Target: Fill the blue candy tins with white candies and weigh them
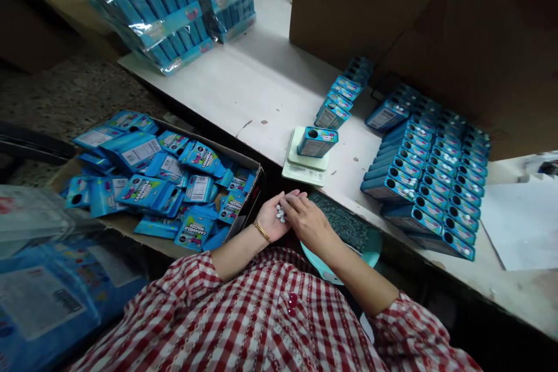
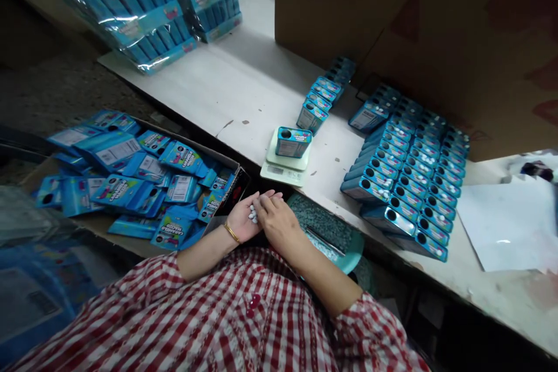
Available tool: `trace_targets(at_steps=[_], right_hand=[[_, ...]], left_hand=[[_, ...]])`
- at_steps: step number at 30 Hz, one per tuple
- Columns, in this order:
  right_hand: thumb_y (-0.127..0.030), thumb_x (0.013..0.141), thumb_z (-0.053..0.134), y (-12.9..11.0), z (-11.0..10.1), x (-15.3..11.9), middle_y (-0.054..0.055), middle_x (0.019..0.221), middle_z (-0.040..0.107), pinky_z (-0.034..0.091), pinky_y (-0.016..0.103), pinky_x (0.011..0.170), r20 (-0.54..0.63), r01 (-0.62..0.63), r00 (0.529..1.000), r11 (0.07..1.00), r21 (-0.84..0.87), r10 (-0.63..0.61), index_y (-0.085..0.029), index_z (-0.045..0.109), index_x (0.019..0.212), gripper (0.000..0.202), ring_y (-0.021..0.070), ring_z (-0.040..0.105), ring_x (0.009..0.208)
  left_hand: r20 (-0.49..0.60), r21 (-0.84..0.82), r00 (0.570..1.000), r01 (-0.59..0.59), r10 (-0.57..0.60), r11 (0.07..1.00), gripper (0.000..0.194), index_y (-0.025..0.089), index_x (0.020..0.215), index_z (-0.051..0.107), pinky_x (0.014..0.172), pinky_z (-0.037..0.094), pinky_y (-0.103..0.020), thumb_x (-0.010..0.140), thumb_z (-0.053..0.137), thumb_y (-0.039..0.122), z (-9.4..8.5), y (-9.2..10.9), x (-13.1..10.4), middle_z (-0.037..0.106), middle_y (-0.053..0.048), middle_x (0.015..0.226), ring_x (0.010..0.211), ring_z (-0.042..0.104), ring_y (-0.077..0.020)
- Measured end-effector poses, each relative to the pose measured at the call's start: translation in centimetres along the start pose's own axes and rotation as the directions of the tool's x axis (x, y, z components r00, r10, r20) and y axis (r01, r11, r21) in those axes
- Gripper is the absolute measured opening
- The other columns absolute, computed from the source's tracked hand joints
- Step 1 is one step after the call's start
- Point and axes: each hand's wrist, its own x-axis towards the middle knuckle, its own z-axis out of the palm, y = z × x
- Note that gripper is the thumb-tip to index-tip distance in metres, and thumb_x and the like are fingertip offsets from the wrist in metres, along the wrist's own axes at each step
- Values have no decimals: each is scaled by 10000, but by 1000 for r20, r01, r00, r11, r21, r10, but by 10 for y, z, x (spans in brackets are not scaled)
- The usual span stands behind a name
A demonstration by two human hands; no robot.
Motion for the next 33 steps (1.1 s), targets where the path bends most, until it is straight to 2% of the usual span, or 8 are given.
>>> trace_targets(at_steps=[3, 9, 16, 20, 24, 28, 31, 33], right_hand=[[-103, 847, 463, -6, 13, -9, 132, 1090, 592, 483, 357, 824, 90, -45, 995, 998, 55, 40, -100, 555, 1142, 308, 220, 525, 929], [-170, 856, 481, 8, 10, -11, 88, 1019, 570, 503, 297, 753, 220, -208, 961, 960, 189, 165, -156, 557, 1060, 219, 186, 540, 903], [-166, 830, 514, 14, 16, -13, 72, 973, 550, 500, 292, 758, 148, -242, 968, 916, 320, 204, -169, 555, 1007, 183, 163, 552, 865], [-155, 830, 511, 16, 17, -13, 87, 1019, 554, 496, 323, 816, 125, -185, 981, 922, 342, 150, -172, 554, 1039, 214, 180, 551, 935], [-136, 832, 486, 19, 13, -12, 77, 989, 564, 511, 317, 782, 92, -179, 983, 910, 374, 156, -180, 569, 1029, 219, 170, 570, 905], [-151, 855, 466, 27, 5, -6, 69, 961, 570, 515, 296, 764, 16, -183, 981, 911, 370, 191, -190, 596, 1034, 225, 158, 585, 872], [-149, 861, 455, 34, -3, 3, 81, 1007, 582, 504, 295, 796, -26, -139, 987, 920, 366, 159, -185, 611, 1037, 237, 164, 582, 923], [-138, 847, 469, 39, -9, 10, 66, 954, 593, 504, 278, 760, -68, -141, 981, 912, 386, 181, -187, 628, 1001, 227, 150, 591, 870]], left_hand=[[-18, 4, 1000, 12, -12, 1000, 331, 78, 954, 631, 726, 484, -258, 916, 369, 277, -4, -7, 1, 676, -107, 856, 749, 641, -141], [-89, -53, 996, 28, -33, 998, 283, 106, 660, 566, 526, 426, -207, 888, 412, 173, -3, -17, -1, 585, -26, 573, 516, 564, -94], [-102, -60, 994, 22, -28, 998, 266, 99, 661, 553, 503, 428, -196, 881, 408, 134, -2, -17, 2, 585, -29, 580, 525, 568, -90], [-102, -56, 995, 14, -20, 998, 245, 96, 692, 567, 487, 412, -190, 878, 411, 129, -2, -14, 3, 588, -29, 595, 514, 554, -80], [-72, -56, 997, 26, -30, 998, 254, 98, 688, 573, 521, 436, -212, 875, 404, 128, 2, -12, 1, 592, -33, 596, 526, 560, -94], [-36, -41, 999, 9, -11, 999, 263, 92, 695, 584, 582, 470, -229, 877, 399, 136, 11, -7, 1, 599, -47, 602, 544, 572, -104], [-5, -27, 1000, -27, 27, 999, 268, 72, 752, 607, 588, 478, -222, 882, 380, 129, 23, 0, 3, 621, -59, 634, 564, 588, -106], [14, -32, 998, -58, 59, 998, 257, 69, 767, 613, 604, 486, -215, 875, 384, 116, 33, 4, 4, 628, -59, 644, 585, 602, -107]])
